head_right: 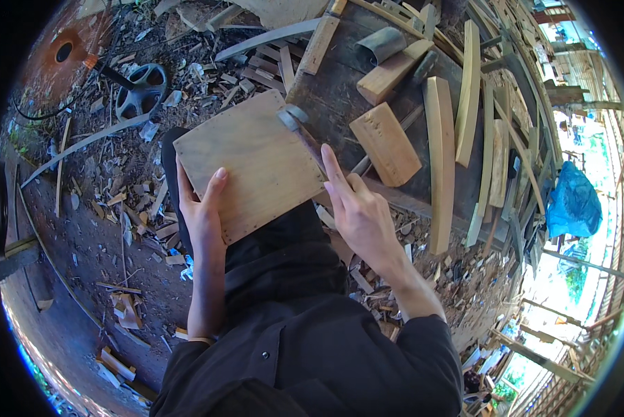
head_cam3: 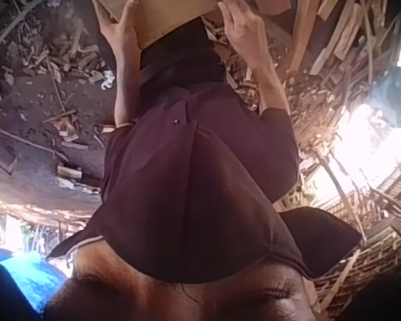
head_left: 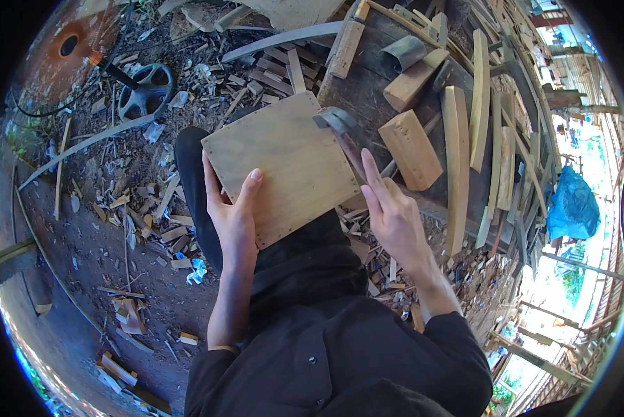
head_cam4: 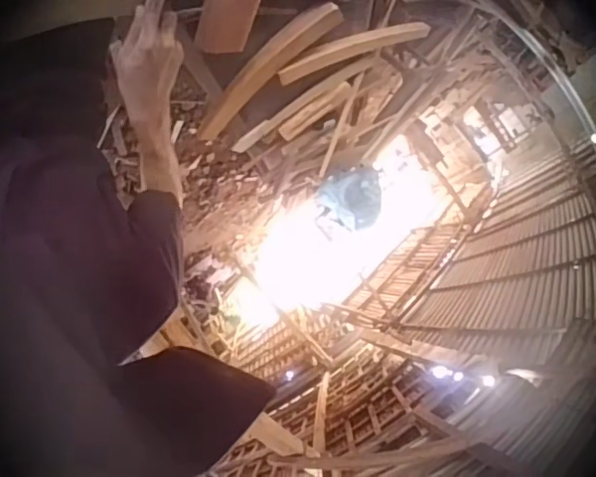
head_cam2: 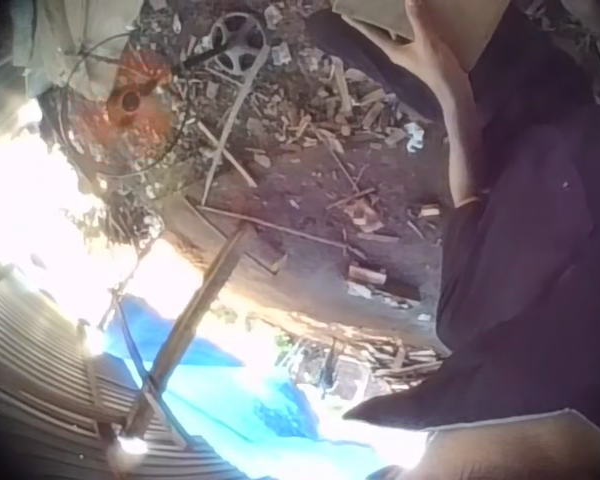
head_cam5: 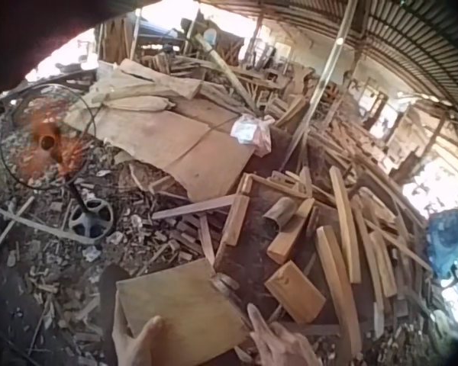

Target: The person is assembling a small wooden stool by hammering nails into the wooden pieces.

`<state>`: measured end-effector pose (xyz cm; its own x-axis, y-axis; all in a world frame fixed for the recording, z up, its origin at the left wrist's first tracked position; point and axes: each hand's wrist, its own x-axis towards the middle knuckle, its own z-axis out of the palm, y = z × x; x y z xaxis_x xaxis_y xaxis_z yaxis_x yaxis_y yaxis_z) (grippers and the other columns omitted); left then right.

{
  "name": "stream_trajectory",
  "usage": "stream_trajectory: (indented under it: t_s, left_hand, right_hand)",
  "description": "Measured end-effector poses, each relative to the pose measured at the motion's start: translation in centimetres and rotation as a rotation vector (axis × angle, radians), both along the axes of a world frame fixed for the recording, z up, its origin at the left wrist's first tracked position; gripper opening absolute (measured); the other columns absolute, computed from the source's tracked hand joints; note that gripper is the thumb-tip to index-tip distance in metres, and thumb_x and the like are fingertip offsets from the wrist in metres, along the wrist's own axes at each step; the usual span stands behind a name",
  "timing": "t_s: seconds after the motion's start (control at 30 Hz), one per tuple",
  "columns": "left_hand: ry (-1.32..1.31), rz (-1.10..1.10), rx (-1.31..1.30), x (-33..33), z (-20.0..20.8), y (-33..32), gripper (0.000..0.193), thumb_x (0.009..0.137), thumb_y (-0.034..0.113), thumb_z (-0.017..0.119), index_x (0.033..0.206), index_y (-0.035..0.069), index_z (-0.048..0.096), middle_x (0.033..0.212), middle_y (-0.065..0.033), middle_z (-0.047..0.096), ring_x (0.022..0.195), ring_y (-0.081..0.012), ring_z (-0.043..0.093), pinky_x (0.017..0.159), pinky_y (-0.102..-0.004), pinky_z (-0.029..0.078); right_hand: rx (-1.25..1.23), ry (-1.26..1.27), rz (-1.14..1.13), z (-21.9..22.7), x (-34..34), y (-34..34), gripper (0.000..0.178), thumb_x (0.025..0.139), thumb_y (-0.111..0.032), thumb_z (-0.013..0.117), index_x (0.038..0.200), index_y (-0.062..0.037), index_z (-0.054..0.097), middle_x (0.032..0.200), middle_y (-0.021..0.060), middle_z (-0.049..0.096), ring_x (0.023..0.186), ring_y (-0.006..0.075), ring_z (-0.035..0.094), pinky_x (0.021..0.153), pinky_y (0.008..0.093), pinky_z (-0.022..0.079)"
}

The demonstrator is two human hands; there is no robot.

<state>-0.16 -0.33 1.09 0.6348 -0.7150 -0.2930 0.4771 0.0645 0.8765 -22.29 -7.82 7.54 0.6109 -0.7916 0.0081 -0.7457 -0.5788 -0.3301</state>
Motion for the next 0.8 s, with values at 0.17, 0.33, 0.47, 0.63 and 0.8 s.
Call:
stream_trajectory:
  t_s: [0.17, 0.33, 0.47, 0.63, 0.8]
  left_hand:
    - [-0.009, 0.032, -0.004, 0.1, -0.4, -0.1, 0.084, 0.088, 0.007, 0.075, 0.158, 0.001, 0.028, 0.144, -0.0153, 0.052, 0.128, -0.0224, 0.054, 0.11, -0.0341, 0.04]
    - [0.0, 0.004, -0.01, -0.1, 0.4, -0.2, 0.088, 0.088, 0.007, 0.076, 0.159, 0.003, 0.023, 0.144, -0.0164, 0.052, 0.128, -0.0224, 0.055, 0.109, -0.0347, 0.042]
    - [-0.034, 0.013, 0.0, -0.1, 0.0, -0.2, 0.092, 0.089, 0.008, 0.076, 0.161, 0.004, 0.019, 0.143, -0.0171, 0.053, 0.126, -0.0219, 0.057, 0.108, -0.0351, 0.044]
    - [-0.009, 0.021, -0.01, 0.1, -0.1, -0.1, 0.093, 0.088, 0.007, 0.076, 0.161, 0.005, 0.019, 0.141, -0.0168, 0.054, 0.125, -0.0216, 0.057, 0.107, -0.0347, 0.045]
    - [-0.004, 0.015, -0.019, -0.2, 0.2, -0.3, 0.093, 0.088, 0.008, 0.077, 0.161, 0.004, 0.019, 0.14, -0.0172, 0.055, 0.124, -0.0221, 0.058, 0.106, -0.0352, 0.045]
  right_hand:
    - [-0.224, -0.258, 0.027, 2.9, -0.7, -0.2, 0.057, 0.099, -0.004, 0.059, 0.153, -0.0013, 0.04, 0.119, 0.0237, 0.067, 0.098, 0.0378, 0.071, 0.08, 0.039, 0.059]
    - [-0.235, -0.359, 0.015, 1.3, -0.5, 0.9, 0.057, 0.1, -0.006, 0.058, 0.153, -0.0011, 0.038, 0.127, 0.026, 0.064, 0.107, 0.0382, 0.07, 0.086, 0.0398, 0.058]
    - [0.066, -0.038, -0.063, 1.1, -0.3, -0.1, 0.055, 0.102, -0.007, 0.056, 0.155, -0.0069, 0.039, 0.125, 0.0226, 0.067, 0.094, 0.0338, 0.073, 0.078, 0.041, 0.059]
    - [-0.253, -0.364, -0.097, 3.2, -1.6, 1.0, 0.053, 0.103, -0.008, 0.054, 0.154, -0.0043, 0.039, 0.131, 0.0213, 0.066, 0.087, 0.0257, 0.072, 0.08, 0.0372, 0.056]
    - [0.098, -0.003, -0.116, 0.3, -0.2, -0.6, 0.058, 0.101, -0.007, 0.057, 0.156, -0.0083, 0.038, 0.125, 0.0252, 0.067, 0.087, 0.0289, 0.074, 0.074, 0.0385, 0.057]
